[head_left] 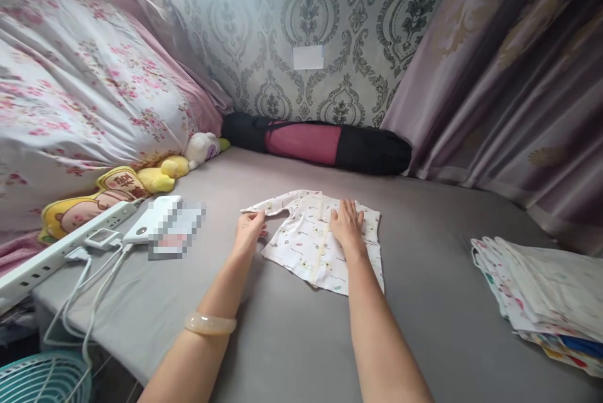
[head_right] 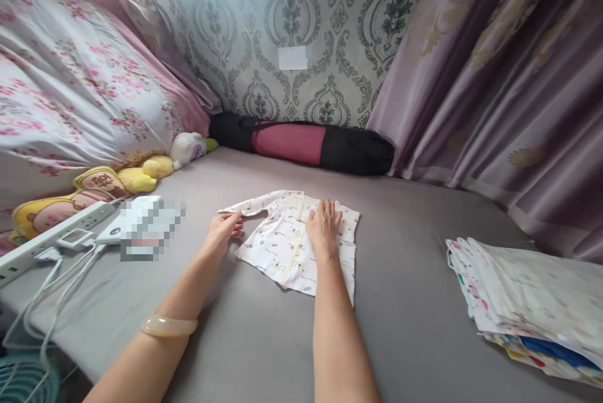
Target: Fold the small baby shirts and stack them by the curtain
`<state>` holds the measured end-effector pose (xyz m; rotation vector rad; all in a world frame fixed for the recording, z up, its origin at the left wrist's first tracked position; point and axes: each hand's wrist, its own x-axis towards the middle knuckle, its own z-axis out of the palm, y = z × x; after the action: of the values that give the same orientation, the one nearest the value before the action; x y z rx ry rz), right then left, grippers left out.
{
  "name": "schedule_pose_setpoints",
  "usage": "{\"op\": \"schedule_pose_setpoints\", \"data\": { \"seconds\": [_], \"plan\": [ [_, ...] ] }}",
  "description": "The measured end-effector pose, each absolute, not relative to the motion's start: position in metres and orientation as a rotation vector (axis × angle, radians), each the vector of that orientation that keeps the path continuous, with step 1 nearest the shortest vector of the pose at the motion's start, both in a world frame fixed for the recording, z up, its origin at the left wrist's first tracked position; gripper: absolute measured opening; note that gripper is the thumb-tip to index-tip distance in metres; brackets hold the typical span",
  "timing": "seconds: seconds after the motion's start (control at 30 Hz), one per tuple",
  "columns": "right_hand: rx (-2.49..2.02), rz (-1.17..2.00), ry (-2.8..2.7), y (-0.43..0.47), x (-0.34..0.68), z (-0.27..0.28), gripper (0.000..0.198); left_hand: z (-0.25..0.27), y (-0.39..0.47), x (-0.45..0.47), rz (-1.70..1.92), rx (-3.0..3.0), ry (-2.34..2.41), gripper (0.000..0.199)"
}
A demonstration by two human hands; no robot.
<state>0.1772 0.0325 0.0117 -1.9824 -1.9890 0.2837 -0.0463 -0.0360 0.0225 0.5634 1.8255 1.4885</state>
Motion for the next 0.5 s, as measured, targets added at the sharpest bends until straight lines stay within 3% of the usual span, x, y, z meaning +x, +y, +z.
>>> {"op": "schedule_pose_setpoints", "data": {
  "seconds": [0.5],
  "plan": [
    [-1.879,0.256,-2.121,0.037,0.173,0.002,0.052,0.022,-0.009,-0.044,1.832,0.113,1.463,0.020]
  ]
}}
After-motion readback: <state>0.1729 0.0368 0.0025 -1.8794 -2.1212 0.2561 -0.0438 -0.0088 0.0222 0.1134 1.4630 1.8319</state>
